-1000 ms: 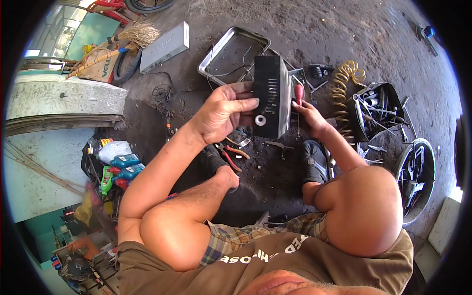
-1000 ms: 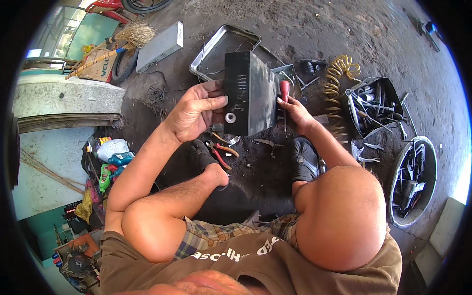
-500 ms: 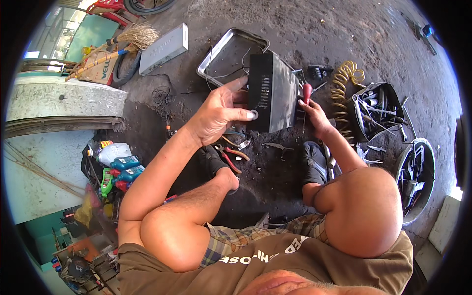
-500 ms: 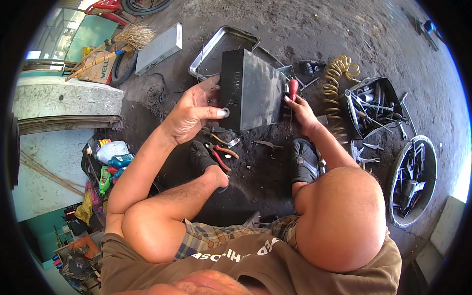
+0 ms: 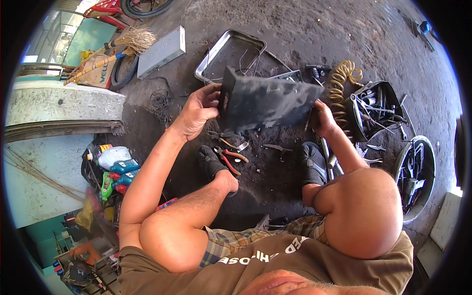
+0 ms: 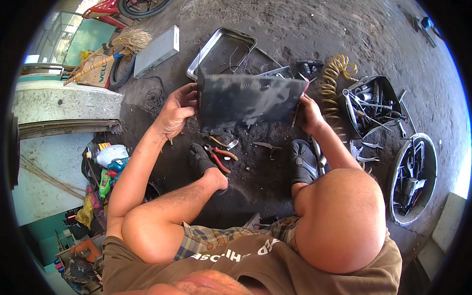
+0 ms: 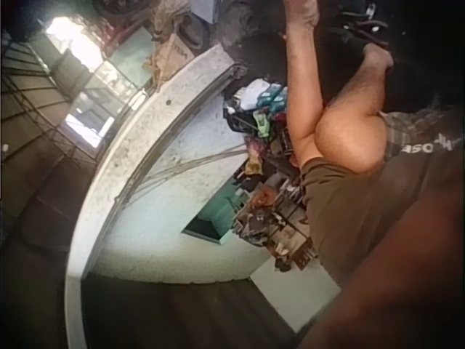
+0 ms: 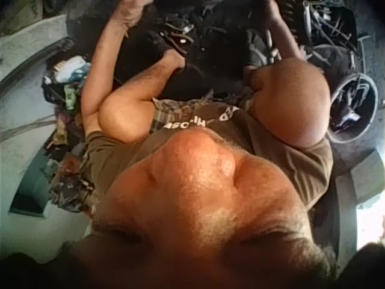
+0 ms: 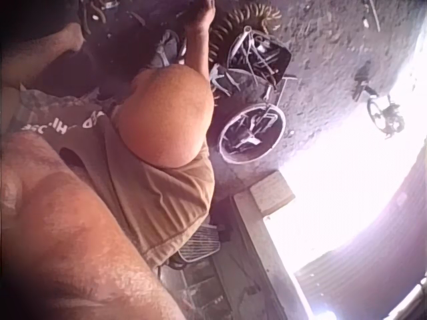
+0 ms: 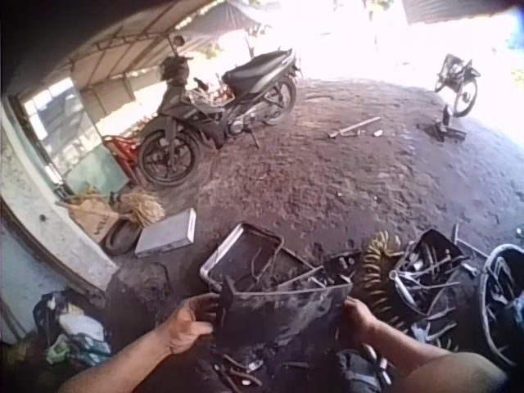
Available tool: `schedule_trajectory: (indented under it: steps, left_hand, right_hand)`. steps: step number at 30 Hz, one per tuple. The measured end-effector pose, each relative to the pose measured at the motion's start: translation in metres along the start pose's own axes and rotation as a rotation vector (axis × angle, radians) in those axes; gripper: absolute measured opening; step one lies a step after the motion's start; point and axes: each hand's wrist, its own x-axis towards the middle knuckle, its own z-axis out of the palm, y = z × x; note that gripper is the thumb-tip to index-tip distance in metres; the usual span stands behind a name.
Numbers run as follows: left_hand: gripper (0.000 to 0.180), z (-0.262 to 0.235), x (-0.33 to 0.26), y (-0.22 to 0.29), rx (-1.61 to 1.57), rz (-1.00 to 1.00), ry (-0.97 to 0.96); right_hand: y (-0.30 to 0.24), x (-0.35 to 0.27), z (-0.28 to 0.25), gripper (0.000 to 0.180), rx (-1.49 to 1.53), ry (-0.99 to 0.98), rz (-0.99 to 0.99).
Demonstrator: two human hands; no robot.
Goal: The person sits on the floor and uses a screwdriver to remove screws from the casing of a black electronic device. They remove the back cover, exposing the internal circuit board and wires, and then inspect the interior components.
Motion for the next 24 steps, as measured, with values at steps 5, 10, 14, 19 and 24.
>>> schedule_trajectory:
  steps: [5,10,14,19,24]
  left_hand:
    - [0.021,-0.023,0.000,-0.014,0.632,0.373,-0.008]
    - [0.025,-0.006,0.002,-0.007,0.970,0.868,0.078]
    - [0.023,-0.005,-0.003,-0.004,1.031,0.953,0.111]
    - [0.014,-0.020,-0.002,-0.009,1.056,0.937,0.269]
    - [0.044,-0.022,0.004,-0.031,0.277,0.334,0.486]
  right_hand:
    - [0.002,-0.011,0.029,0.032,0.062,-0.065,0.048]
    - [0.017,-0.021,0.043,0.034,0.018,0.026,-0.043]
    - [0.021,-0.026,0.054,0.042,0.006,0.113,0.103]
    - [0.011,-0.038,0.056,0.045,-0.166,-0.085,0.129]
    - [0.012,-0.042,0.068,0.047,-0.333,0.014,-0.168]
